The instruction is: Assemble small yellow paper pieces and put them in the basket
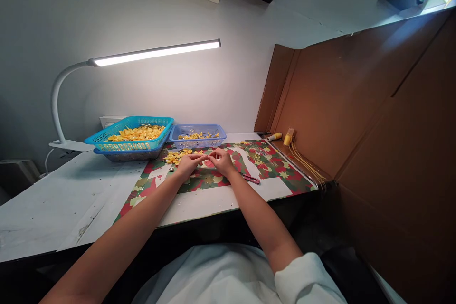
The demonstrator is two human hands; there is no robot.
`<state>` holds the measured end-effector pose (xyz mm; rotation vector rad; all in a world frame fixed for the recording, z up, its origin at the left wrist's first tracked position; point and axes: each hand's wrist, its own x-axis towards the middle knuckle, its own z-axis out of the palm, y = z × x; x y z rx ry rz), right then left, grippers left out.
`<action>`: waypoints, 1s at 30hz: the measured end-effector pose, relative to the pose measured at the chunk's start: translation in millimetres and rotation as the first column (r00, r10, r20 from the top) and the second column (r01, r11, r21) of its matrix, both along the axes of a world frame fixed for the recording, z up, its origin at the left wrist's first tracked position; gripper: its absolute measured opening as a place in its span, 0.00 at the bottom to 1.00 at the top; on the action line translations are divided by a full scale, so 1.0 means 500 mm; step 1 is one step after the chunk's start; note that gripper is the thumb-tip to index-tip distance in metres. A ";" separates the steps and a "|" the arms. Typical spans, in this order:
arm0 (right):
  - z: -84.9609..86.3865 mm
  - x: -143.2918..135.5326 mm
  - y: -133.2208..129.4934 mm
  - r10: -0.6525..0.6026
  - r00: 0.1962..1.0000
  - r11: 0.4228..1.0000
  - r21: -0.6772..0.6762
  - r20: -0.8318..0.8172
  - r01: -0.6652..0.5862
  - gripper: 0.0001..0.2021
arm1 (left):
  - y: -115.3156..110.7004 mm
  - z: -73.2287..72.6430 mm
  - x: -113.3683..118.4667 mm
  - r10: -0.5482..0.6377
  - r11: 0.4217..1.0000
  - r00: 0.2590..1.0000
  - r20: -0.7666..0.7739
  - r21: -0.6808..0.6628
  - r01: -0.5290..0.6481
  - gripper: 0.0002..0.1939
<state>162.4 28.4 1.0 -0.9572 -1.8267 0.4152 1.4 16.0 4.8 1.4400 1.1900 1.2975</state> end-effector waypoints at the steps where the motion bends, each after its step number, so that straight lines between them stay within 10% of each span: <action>1: -0.001 0.000 0.001 0.005 1.000 1.000 0.006 -0.001 -0.005 0.07 | -0.002 0.002 0.000 0.003 1.000 1.000 -0.020 0.005 -0.003 0.22; 15: -0.007 -0.002 0.003 0.121 0.984 0.992 -0.013 -0.127 -0.124 0.06 | -0.011 0.002 -0.004 -0.040 0.998 0.981 -0.190 0.035 0.047 0.22; 30: 0.001 0.002 -0.002 0.273 0.923 0.898 -0.272 -0.271 -0.345 0.18 | 0.010 -0.006 -0.007 -0.130 0.987 0.991 0.025 0.097 0.127 0.21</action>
